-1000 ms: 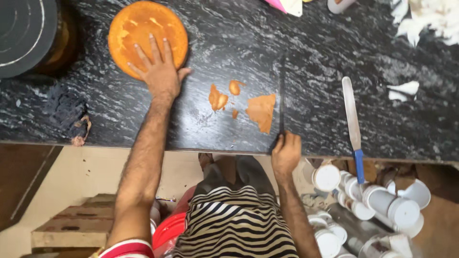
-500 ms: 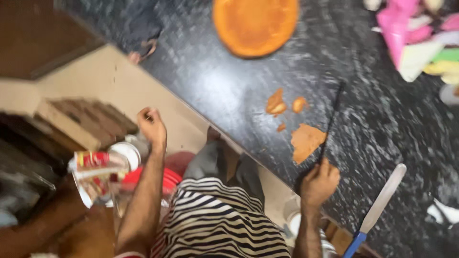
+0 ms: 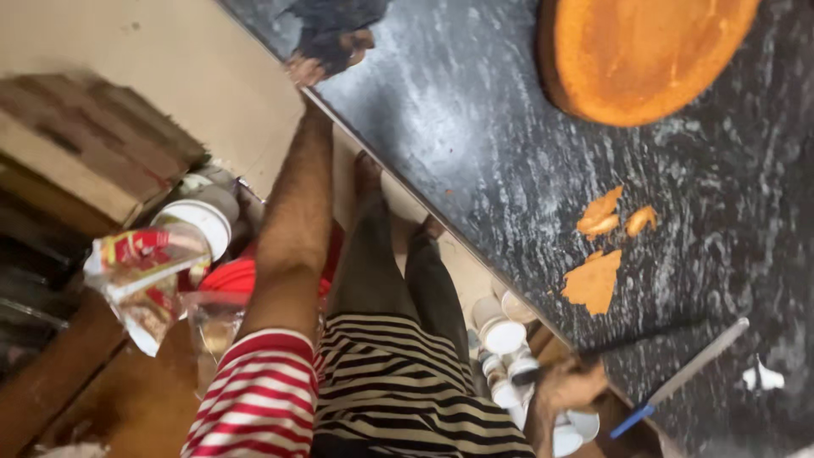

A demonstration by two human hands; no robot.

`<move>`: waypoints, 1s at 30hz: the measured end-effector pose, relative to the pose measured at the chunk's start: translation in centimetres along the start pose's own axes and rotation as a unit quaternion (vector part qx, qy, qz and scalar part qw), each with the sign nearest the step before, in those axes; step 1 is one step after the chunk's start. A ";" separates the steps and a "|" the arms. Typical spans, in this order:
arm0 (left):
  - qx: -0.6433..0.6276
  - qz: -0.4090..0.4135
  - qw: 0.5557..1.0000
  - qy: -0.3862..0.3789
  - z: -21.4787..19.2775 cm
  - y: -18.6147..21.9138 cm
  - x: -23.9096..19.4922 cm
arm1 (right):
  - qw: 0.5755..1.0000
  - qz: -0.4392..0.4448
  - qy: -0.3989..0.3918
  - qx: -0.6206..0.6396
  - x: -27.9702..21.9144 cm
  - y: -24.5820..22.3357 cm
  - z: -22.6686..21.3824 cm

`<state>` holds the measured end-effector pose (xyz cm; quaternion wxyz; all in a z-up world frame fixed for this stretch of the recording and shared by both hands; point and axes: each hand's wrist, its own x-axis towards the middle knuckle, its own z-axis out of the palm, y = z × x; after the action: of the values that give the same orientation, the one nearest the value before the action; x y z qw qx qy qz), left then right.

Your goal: The person slices a round cake into layers using a long knife, then applies a layer of frosting by hand.

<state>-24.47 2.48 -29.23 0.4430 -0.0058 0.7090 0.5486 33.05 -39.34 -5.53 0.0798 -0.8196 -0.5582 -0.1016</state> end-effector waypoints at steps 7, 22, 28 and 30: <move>0.014 -0.006 1.000 0.015 -3.3 -0.1 -2.8 | 0.985 0.077 -0.087 0.129 5.5 -14.1 0.3; -0.006 0.007 1.000 -0.005 -30.2 -10.5 -25.2 | 0.983 -0.174 -0.016 0.051 14.0 -2.3 0.9; -0.014 -0.092 0.994 -0.048 -27.3 -13.2 -32.8 | 0.908 -0.269 -0.085 0.309 6.0 -10.6 -3.3; 0.033 -0.098 0.994 -0.038 -26.3 -12.2 -34.4 | 0.929 -0.209 -0.041 0.302 4.9 -8.9 -3.0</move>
<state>-13.92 -39.44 -16.73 0.5214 -0.0402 0.7053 0.4787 26.28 -32.42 -1.24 0.2775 -0.6250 -0.7240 0.0909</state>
